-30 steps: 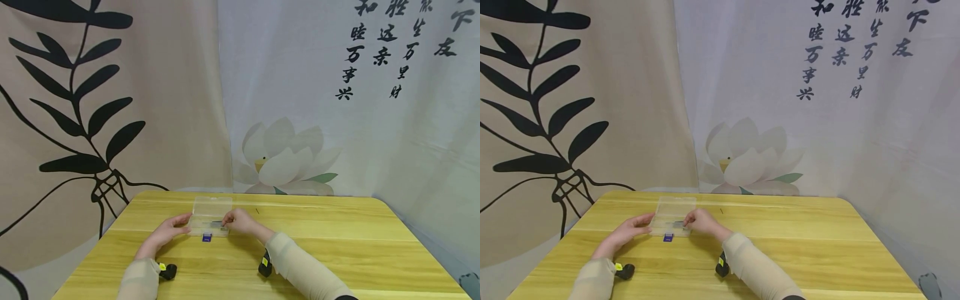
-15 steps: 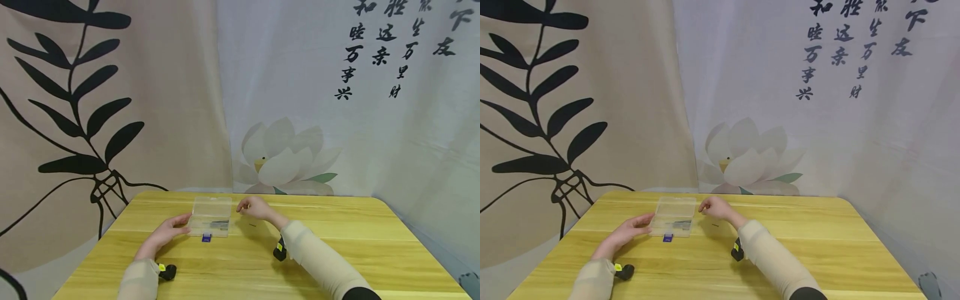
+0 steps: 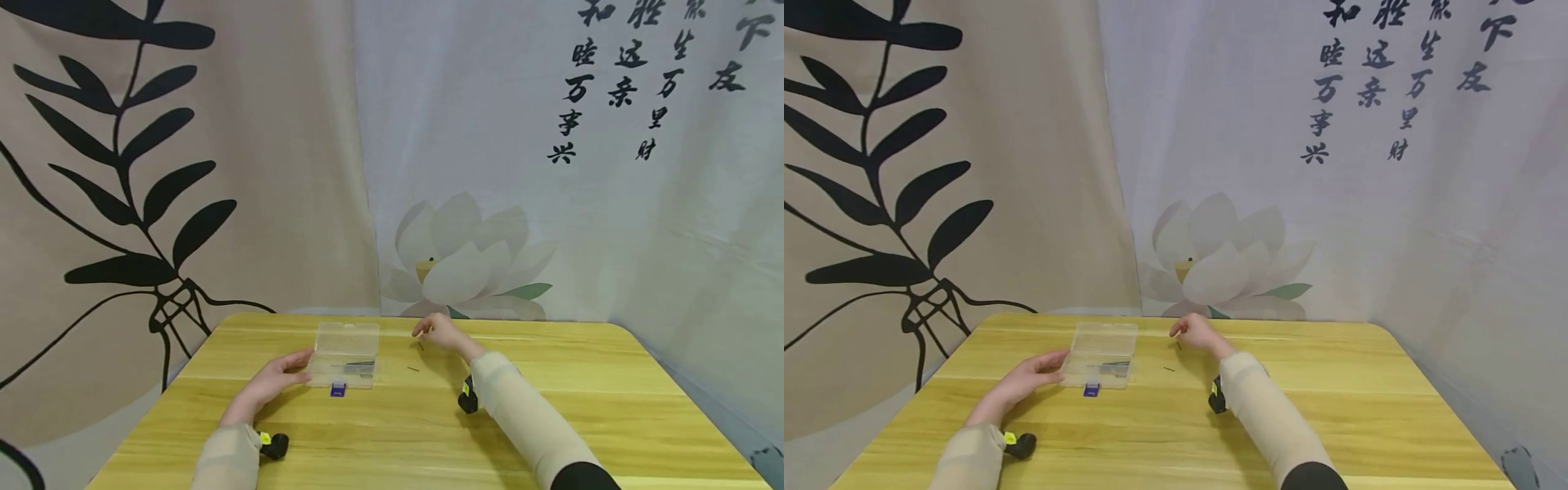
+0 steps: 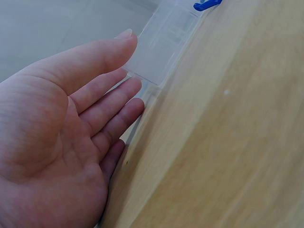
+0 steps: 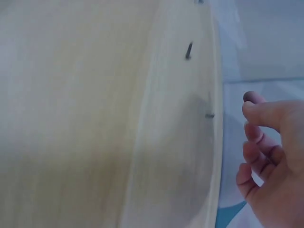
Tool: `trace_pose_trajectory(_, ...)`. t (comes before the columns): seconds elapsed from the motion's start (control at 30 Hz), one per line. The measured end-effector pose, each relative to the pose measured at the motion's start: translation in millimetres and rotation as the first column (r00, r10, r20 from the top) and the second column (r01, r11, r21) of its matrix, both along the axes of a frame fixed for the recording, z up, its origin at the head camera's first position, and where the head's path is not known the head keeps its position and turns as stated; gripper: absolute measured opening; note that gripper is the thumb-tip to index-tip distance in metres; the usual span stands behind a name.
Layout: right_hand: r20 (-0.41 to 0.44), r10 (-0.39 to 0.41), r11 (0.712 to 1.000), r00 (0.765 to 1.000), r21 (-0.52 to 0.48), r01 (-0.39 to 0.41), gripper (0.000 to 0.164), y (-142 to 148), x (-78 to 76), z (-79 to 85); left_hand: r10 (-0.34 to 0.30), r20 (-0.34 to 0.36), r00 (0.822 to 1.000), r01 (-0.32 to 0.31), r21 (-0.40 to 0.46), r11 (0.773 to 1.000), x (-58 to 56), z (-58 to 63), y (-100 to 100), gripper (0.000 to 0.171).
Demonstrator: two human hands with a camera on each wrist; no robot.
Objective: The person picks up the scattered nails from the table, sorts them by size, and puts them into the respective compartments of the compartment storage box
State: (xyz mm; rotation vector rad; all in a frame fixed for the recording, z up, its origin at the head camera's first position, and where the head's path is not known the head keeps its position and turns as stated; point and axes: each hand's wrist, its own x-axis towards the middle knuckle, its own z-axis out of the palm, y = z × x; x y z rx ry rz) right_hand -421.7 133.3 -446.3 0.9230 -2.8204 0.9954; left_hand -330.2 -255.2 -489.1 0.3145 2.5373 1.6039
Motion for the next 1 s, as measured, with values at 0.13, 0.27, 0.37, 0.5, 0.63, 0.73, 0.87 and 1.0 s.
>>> trace_pose_trajectory(0.13,0.021,-0.046,0.999,0.999,0.003,0.046,0.015,4,-10.9,-10.1,0.006,-0.004,1.000,-0.006,0.003,1.000,1.7,-0.5,0,0.063)
trace_pose_trajectory(0.27,0.073,-0.051,0.999,0.996,0.004,0.050,0.016,5,-17.8,-16.8,0.008,0.001,1.000,-0.008,0.013,1.000,2.6,-0.5,1,0.063)
trace_pose_trajectory(0.37,0.124,-0.046,0.999,0.991,0.008,0.045,0.017,5,-20.0,-19.9,0.019,0.007,1.000,-0.019,0.020,1.000,2.0,-0.9,2,0.062)
trace_pose_trajectory(0.5,0.154,-0.041,0.999,0.987,0.017,0.039,0.021,4,-22.0,-23.3,0.021,0.003,1.000,-0.021,0.008,1.000,1.4,-0.5,2,0.062)
trace_pose_trajectory(0.63,0.148,-0.045,0.999,0.988,0.015,0.044,0.021,7,-22.6,-26.6,0.001,-0.001,1.000,-0.001,0.005,1.000,1.4,0.1,3,0.063)
trace_pose_trajectory(0.73,0.152,-0.050,0.999,0.987,0.014,0.048,0.020,8,-24.4,-28.6,-0.019,-0.011,1.000,0.019,-0.005,1.000,1.9,1.3,3,0.063)
trace_pose_trajectory(0.87,0.162,-0.050,0.999,0.985,0.002,0.051,0.021,10,-26.0,-30.7,-0.010,-0.002,1.000,0.010,-0.002,1.000,3.4,3.4,3,0.062)
trace_pose_trajectory(1.0,0.172,-0.056,0.998,0.984,-0.028,0.061,0.018,10,-25.7,-31.7,0.001,0.003,1.000,-0.001,0.015,1.000,4.2,4.2,3,0.062)
